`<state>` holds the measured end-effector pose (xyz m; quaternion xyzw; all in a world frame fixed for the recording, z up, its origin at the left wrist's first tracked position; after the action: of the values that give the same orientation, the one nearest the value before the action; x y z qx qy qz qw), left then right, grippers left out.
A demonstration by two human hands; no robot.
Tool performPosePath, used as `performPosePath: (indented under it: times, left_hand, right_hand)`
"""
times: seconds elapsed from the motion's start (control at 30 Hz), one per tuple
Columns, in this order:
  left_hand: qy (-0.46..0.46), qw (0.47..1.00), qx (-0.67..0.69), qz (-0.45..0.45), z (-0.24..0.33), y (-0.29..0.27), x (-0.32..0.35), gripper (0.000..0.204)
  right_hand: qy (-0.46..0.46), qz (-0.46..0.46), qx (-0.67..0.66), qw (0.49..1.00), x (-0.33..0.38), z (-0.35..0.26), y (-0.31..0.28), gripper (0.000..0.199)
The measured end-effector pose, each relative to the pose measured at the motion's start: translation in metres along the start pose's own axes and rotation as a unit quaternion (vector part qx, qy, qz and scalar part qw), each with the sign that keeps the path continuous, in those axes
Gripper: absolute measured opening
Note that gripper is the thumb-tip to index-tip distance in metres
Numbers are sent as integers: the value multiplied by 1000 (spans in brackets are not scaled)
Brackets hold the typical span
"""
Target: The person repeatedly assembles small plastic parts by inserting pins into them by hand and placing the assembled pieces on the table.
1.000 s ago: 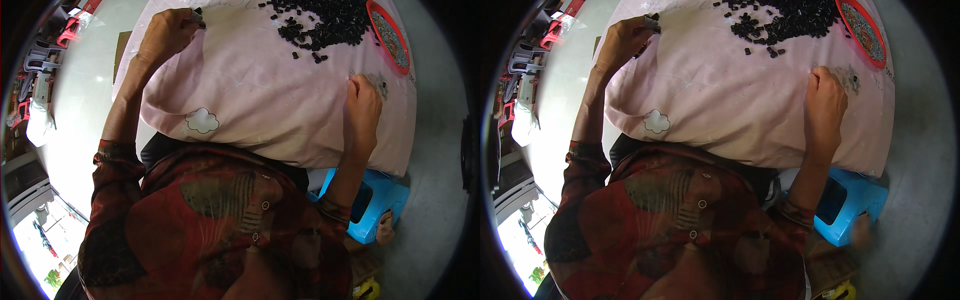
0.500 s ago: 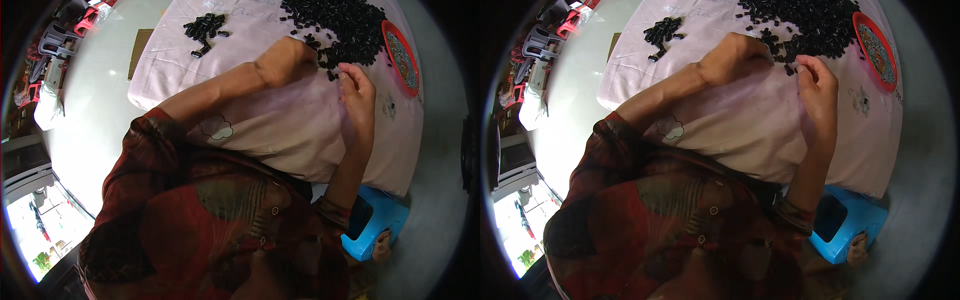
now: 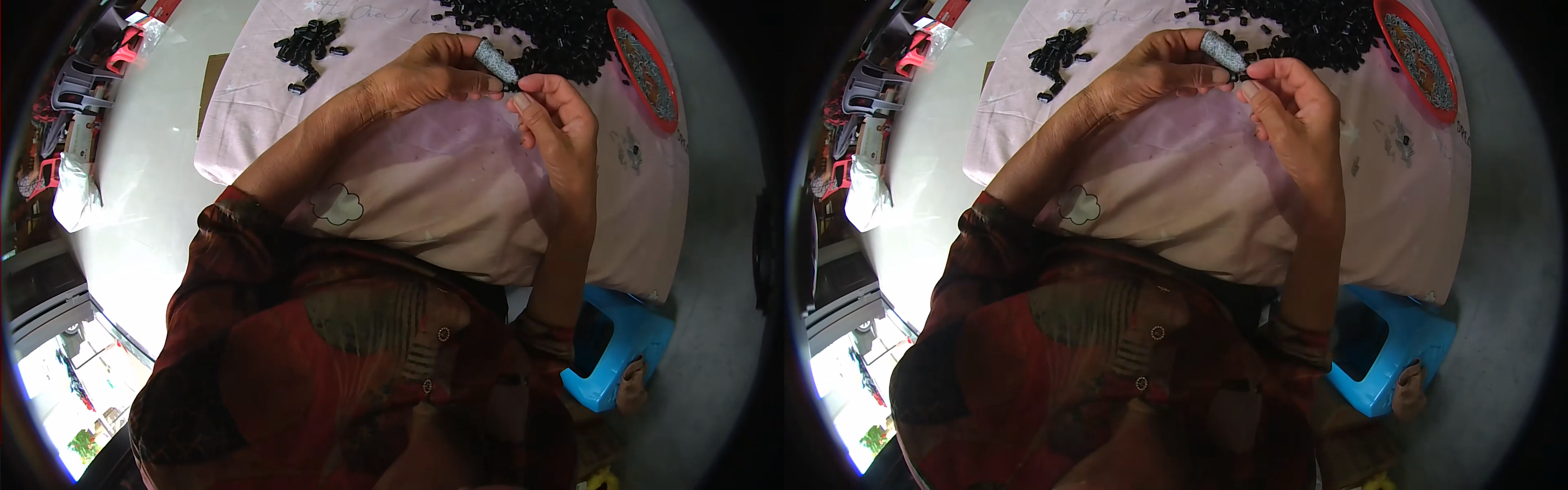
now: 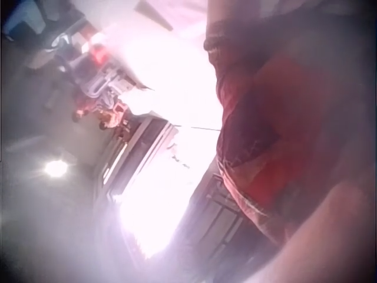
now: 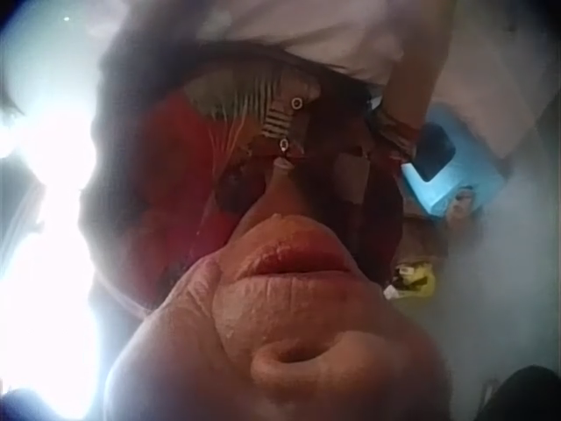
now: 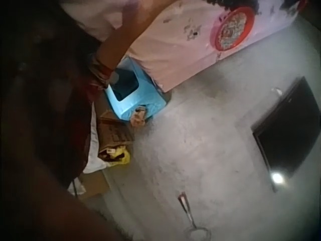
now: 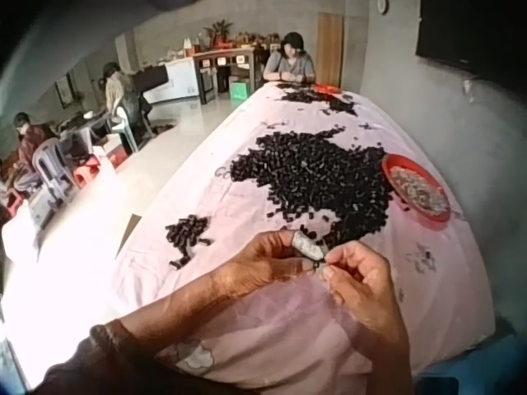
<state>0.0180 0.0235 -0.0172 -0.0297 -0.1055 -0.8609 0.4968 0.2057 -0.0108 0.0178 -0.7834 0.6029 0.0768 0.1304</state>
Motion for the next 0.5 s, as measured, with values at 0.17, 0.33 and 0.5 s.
performPosePath:
  times: [0.17, 0.33, 0.5]
  left_hand:
    - [24, 999, -25, -40, 2, 1, 1, 16]
    - [22, 996, -53, -71, 6, -3, 3, 18]
    - [24, 992, -88, -92, 12, 0, 3, 16]
  right_hand:
    - [-1, -30, 6, 1000, 0, 2, -1, 17]
    - [2, -50, -5, 999, 0, 5, 0, 15]
    - [17, -95, -4, 995, 0, 6, 0, 15]
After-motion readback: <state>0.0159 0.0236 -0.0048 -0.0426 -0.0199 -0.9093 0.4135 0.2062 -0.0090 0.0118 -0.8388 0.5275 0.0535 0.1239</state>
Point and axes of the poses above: each hand's wrist, its own x-axis away from the middle knuckle, its own y-axis out of the palm, z = x × y, the point moved 3 cm from there along -x, towards the middle knuckle, and after that the axes turned 12 degrees about -y, right-handed, at the moved point
